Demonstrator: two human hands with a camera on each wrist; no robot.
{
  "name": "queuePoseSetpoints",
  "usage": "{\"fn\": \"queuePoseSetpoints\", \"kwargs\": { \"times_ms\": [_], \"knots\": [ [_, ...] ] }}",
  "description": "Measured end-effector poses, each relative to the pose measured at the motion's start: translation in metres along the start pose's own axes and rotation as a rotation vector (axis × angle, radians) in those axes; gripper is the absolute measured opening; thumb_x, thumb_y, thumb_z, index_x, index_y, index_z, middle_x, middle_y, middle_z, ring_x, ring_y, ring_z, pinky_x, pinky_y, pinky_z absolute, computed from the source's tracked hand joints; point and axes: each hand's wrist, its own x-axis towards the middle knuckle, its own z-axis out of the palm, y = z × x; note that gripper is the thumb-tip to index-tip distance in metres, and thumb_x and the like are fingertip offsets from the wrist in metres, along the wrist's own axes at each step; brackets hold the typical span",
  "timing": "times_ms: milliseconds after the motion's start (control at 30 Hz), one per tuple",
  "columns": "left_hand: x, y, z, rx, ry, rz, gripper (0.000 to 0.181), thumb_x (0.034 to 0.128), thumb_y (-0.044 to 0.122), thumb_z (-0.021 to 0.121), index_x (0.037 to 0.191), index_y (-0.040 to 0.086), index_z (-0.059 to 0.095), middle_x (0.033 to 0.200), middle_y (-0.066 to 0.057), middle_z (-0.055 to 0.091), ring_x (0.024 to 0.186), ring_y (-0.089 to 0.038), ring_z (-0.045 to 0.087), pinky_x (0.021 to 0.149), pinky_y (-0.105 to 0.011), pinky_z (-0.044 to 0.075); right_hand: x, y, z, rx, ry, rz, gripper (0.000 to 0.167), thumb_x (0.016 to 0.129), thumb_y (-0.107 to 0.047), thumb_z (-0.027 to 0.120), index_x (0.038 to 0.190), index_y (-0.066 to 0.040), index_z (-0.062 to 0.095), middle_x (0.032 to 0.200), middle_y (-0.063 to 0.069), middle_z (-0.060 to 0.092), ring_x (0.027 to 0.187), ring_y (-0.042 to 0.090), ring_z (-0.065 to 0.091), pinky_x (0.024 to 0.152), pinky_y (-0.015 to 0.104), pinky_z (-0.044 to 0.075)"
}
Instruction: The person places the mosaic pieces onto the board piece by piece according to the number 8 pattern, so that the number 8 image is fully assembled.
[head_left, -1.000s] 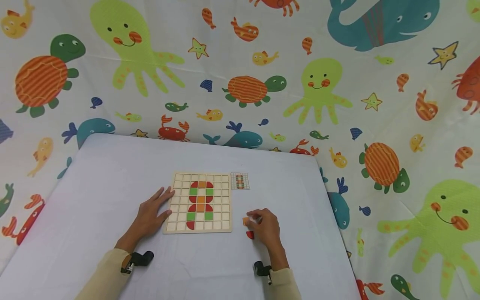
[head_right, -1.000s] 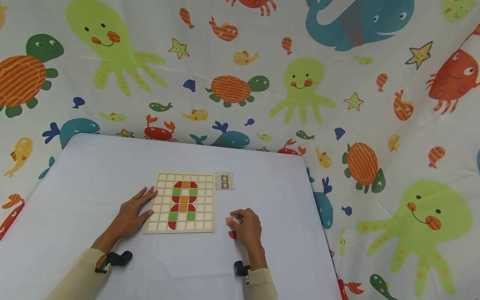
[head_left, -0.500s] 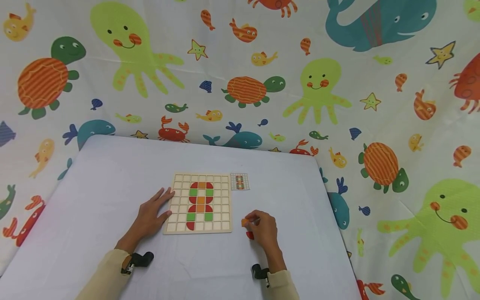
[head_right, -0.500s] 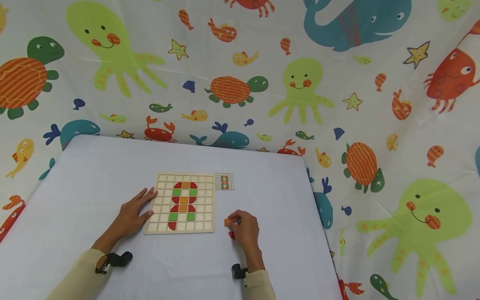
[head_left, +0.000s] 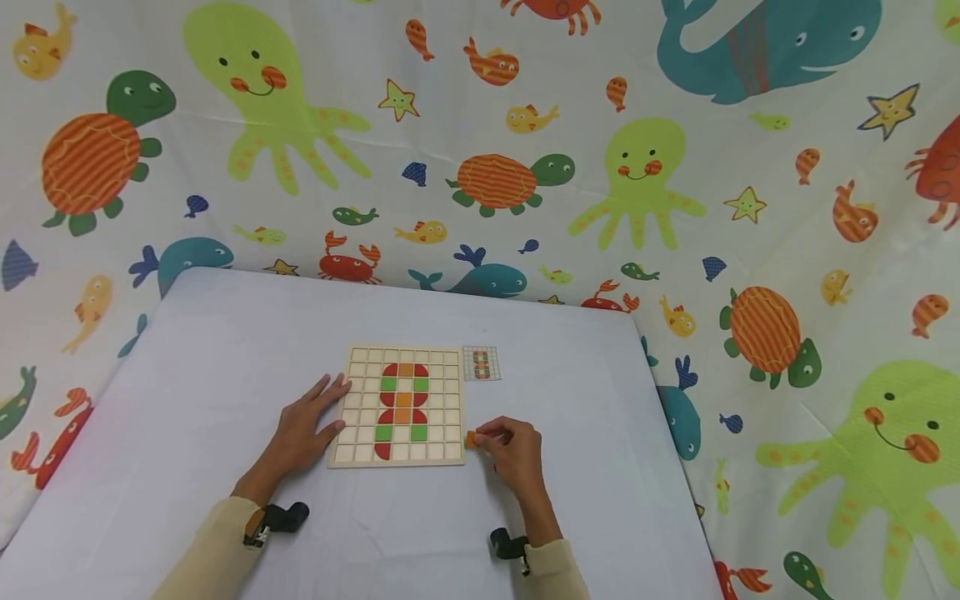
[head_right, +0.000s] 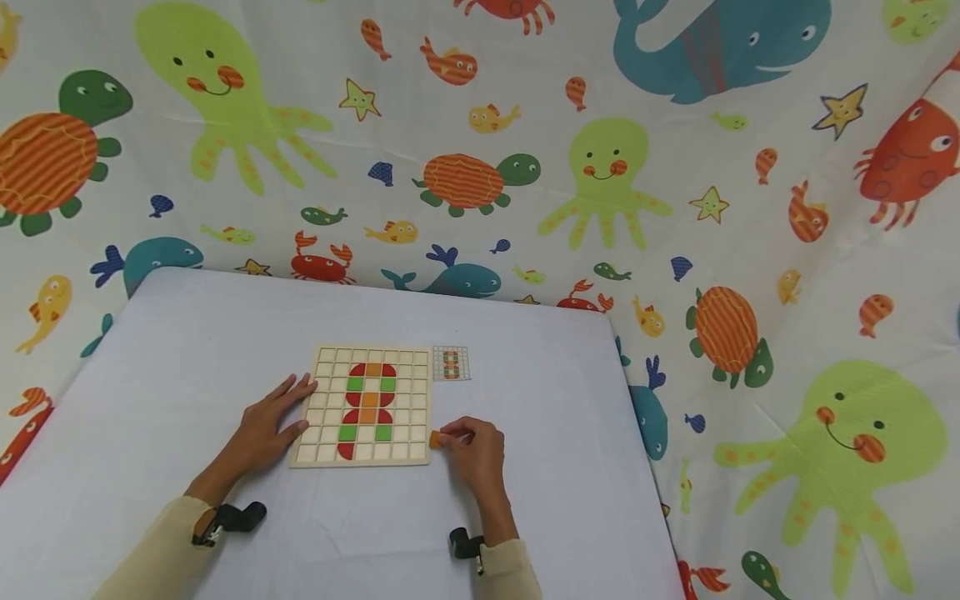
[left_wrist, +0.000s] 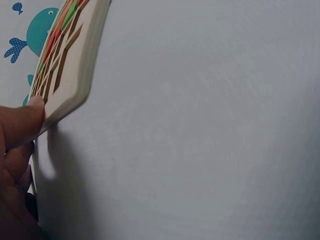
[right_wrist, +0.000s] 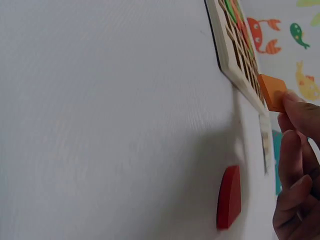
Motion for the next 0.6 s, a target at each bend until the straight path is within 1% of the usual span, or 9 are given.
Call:
{"fn": "queuePoseSetpoints", "kwargs": {
  "times_ms": [133, 200, 300, 467, 600],
  "knots": [
    [0.000, 0.002, -0.001, 0.005, 0.004, -0.003, 0.069, 0.0962, 0.009, 0.074, 0.159, 0.009, 0.046, 0.169, -0.022, 0.038, 0.157, -0.051, 0.030, 0.115, -0.081, 0.028, -0.001, -0.008, 0.007, 0.021, -0.018, -0.017, 0.007, 0.085, -0.018, 0.090, 0.086, -0.022, 0.083, 0.082, -0.007, 0.078, 0.068, 0.009, 0.060, 0.059, 0.021, 0.048],
    [-0.001, 0.002, -0.001, 0.007, 0.013, -0.001, 0.069, 0.0956, 0.008, 0.075, 0.159, 0.008, 0.047, 0.169, -0.022, 0.039, 0.157, -0.052, 0.031, 0.115, -0.081, 0.029, -0.002, -0.012, 0.012, 0.034, -0.037, -0.018, 0.007, 0.085, -0.019, 0.090, 0.087, -0.020, 0.083, 0.082, -0.007, 0.077, 0.068, 0.009, 0.058, 0.058, 0.021, 0.047],
    [-0.001, 0.004, -0.002, -0.001, 0.023, 0.007, 0.068, 0.0949, 0.007, 0.076, 0.158, 0.007, 0.048, 0.168, -0.023, 0.040, 0.156, -0.053, 0.033, 0.114, -0.081, 0.030, -0.004, -0.019, 0.019, 0.047, -0.062, -0.010, 0.007, 0.086, -0.020, 0.090, 0.087, -0.021, 0.084, 0.081, -0.008, 0.075, 0.067, 0.009, 0.057, 0.057, 0.021, 0.046],
    [-0.001, 0.005, -0.003, -0.012, 0.016, 0.006, 0.068, 0.0954, 0.007, 0.075, 0.158, 0.006, 0.048, 0.168, -0.023, 0.039, 0.156, -0.053, 0.032, 0.114, -0.081, 0.030, -0.007, -0.030, 0.034, 0.068, -0.093, -0.010, 0.007, 0.086, -0.021, 0.090, 0.087, -0.024, 0.083, 0.079, -0.009, 0.074, 0.067, 0.009, 0.056, 0.056, 0.021, 0.047],
    [-0.001, 0.005, -0.003, -0.011, 0.016, 0.005, 0.068, 0.0954, 0.007, 0.075, 0.158, 0.007, 0.048, 0.168, -0.023, 0.040, 0.156, -0.052, 0.032, 0.115, -0.080, 0.030, -0.010, -0.039, 0.047, 0.076, -0.121, -0.009, 0.007, 0.087, -0.023, 0.089, 0.088, -0.026, 0.083, 0.081, -0.012, 0.073, 0.070, 0.008, 0.056, 0.058, 0.020, 0.048]
  ]
}}
